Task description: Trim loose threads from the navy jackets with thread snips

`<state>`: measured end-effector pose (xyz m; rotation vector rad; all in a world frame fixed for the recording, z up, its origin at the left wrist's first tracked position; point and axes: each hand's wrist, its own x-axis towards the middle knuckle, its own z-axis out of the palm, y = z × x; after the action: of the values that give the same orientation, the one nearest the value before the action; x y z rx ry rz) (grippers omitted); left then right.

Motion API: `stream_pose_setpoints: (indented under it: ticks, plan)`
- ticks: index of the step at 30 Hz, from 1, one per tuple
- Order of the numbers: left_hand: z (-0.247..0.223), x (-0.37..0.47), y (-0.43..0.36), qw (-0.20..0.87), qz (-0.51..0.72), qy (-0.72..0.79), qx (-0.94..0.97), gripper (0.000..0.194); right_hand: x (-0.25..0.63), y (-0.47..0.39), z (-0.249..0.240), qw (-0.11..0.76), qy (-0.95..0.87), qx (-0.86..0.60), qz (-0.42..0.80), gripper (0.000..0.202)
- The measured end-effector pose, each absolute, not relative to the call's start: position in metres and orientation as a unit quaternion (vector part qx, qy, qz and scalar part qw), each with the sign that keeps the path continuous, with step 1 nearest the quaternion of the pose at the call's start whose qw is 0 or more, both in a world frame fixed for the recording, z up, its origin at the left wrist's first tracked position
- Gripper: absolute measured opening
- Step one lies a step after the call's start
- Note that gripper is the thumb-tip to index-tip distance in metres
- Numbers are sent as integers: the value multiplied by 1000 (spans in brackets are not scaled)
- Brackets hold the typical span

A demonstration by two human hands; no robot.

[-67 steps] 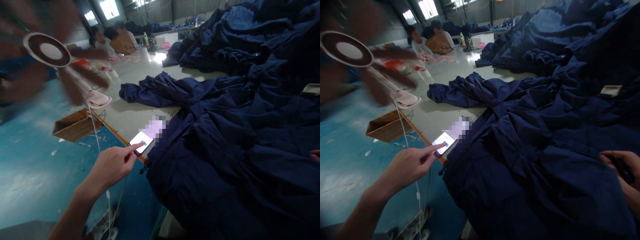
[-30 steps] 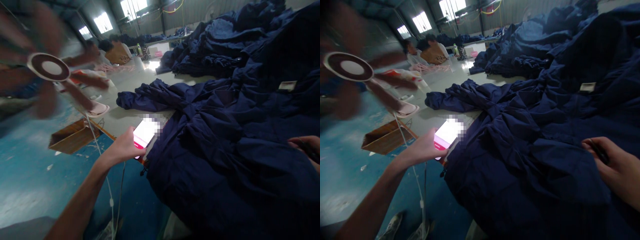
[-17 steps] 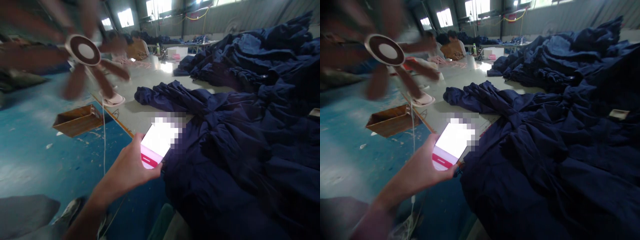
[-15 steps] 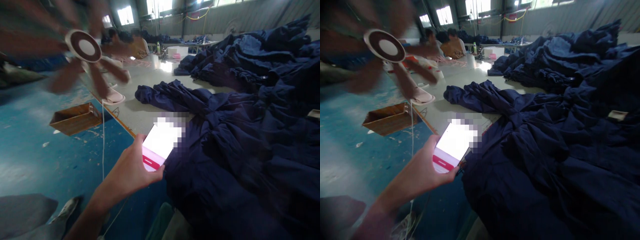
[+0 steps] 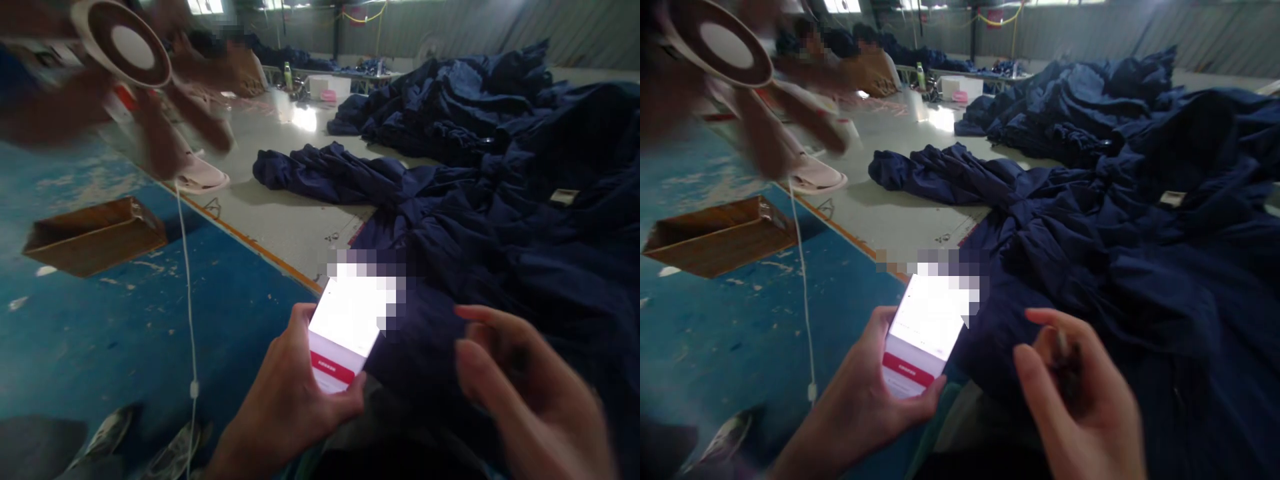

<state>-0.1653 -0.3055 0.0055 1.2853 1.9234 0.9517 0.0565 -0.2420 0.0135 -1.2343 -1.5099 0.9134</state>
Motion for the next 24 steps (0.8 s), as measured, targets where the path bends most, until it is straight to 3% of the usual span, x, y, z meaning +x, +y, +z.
stream_pose_setpoints:
  ticks: [4,8,13,24]
  plan:
    - [-4,-155,-317,374,359,713,472,66,-1,-246,0,529,-528,-460,479,33]
    - [-10,-144,-327,382,357,725,449,63,-18,-250,-9,573,-508,-446,463,19]
    - [-14,-136,-336,344,352,743,454,63,-9,-256,-10,581,-532,-423,448,10]
    - [-13,-124,-345,362,349,761,410,65,-5,-261,-14,560,-539,-388,497,11]
